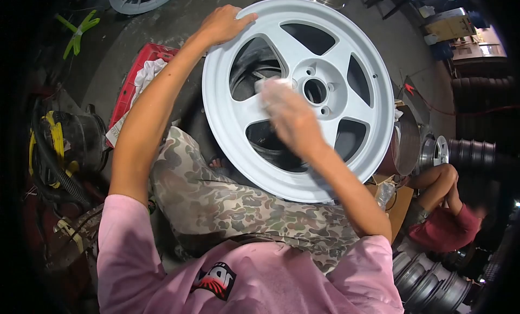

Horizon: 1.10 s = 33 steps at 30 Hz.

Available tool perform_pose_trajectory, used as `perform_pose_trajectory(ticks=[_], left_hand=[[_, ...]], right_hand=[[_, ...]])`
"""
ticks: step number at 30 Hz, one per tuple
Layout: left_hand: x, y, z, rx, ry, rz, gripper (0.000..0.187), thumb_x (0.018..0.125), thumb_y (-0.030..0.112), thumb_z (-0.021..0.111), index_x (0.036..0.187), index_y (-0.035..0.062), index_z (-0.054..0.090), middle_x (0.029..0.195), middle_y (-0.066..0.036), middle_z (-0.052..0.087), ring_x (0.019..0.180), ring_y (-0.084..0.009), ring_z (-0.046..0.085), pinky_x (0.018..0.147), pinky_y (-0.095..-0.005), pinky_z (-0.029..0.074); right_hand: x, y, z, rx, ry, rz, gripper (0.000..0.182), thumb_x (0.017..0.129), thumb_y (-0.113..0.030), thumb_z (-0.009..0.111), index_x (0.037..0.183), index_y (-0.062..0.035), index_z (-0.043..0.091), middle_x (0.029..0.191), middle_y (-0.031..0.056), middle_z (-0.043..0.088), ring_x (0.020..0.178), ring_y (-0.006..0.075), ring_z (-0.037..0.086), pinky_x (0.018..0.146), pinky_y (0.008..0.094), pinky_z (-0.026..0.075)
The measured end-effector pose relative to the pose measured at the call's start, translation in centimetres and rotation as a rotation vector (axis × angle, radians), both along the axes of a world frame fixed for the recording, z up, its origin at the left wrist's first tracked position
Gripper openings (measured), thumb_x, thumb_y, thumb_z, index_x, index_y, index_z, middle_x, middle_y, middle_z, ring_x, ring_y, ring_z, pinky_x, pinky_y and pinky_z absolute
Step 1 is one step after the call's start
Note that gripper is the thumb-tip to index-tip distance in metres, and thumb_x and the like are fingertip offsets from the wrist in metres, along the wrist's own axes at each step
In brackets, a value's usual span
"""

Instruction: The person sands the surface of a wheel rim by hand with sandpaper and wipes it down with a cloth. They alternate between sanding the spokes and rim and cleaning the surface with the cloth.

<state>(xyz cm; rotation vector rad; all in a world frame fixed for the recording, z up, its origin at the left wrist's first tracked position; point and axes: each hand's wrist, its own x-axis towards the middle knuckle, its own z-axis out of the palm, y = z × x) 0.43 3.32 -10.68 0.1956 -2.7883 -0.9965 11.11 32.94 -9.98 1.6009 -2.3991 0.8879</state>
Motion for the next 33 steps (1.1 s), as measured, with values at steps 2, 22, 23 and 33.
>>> perform_pose_trajectory(ticks=[2, 22, 23, 33], left_hand=[[0.8, 0.0, 0.4, 0.027, -0.007, -0.006, 0.055, 0.094, 0.058, 0.065, 0.108, 0.0079, 0.081, 0.105, -0.022, 0.077, 0.103, -0.042, 0.073, 0.092, -0.0527, 0.055], [0.0, -0.5, 0.1, 0.001, -0.013, 0.006, 0.059, 0.094, 0.06, 0.063, 0.112, 0.0068, 0.08, 0.107, -0.023, 0.077, 0.107, -0.0408, 0.073, 0.097, -0.0495, 0.055], [-0.3, -0.6, 0.3, 0.018, -0.064, -0.005, 0.059, 0.094, 0.06, 0.063, 0.113, 0.0066, 0.08, 0.107, -0.023, 0.077, 0.108, -0.0408, 0.073, 0.098, -0.0494, 0.054], [0.0, -0.4, -0.4, 0.036, -0.003, -0.003, 0.058, 0.095, 0.059, 0.063, 0.109, 0.0063, 0.081, 0.105, -0.024, 0.077, 0.103, -0.0425, 0.073, 0.093, -0.0509, 0.055]], right_hand=[[3.3, -2.9, 1.6, 0.113, -0.044, 0.194, 0.048, 0.088, 0.0, 0.07, 0.136, -0.0018, 0.065, 0.144, 0.0161, 0.063, 0.138, 0.0358, 0.056, 0.118, 0.0455, 0.045], [1.7, 1.9, 1.3, 0.069, -0.057, 0.107, 0.052, 0.084, 0.004, 0.069, 0.135, -0.0023, 0.065, 0.143, 0.0168, 0.063, 0.136, 0.0375, 0.057, 0.118, 0.0487, 0.044], [-0.1, 2.9, 1.0, 0.064, 0.007, 0.098, 0.049, 0.086, 0.003, 0.068, 0.135, -0.0024, 0.065, 0.142, 0.0177, 0.063, 0.135, 0.0382, 0.059, 0.117, 0.0481, 0.045], [-4.5, 1.3, 0.6, 0.04, 0.11, -0.177, 0.032, 0.098, -0.006, 0.062, 0.129, -0.0011, 0.07, 0.133, 0.0191, 0.068, 0.129, 0.0408, 0.061, 0.11, 0.0478, 0.05]])
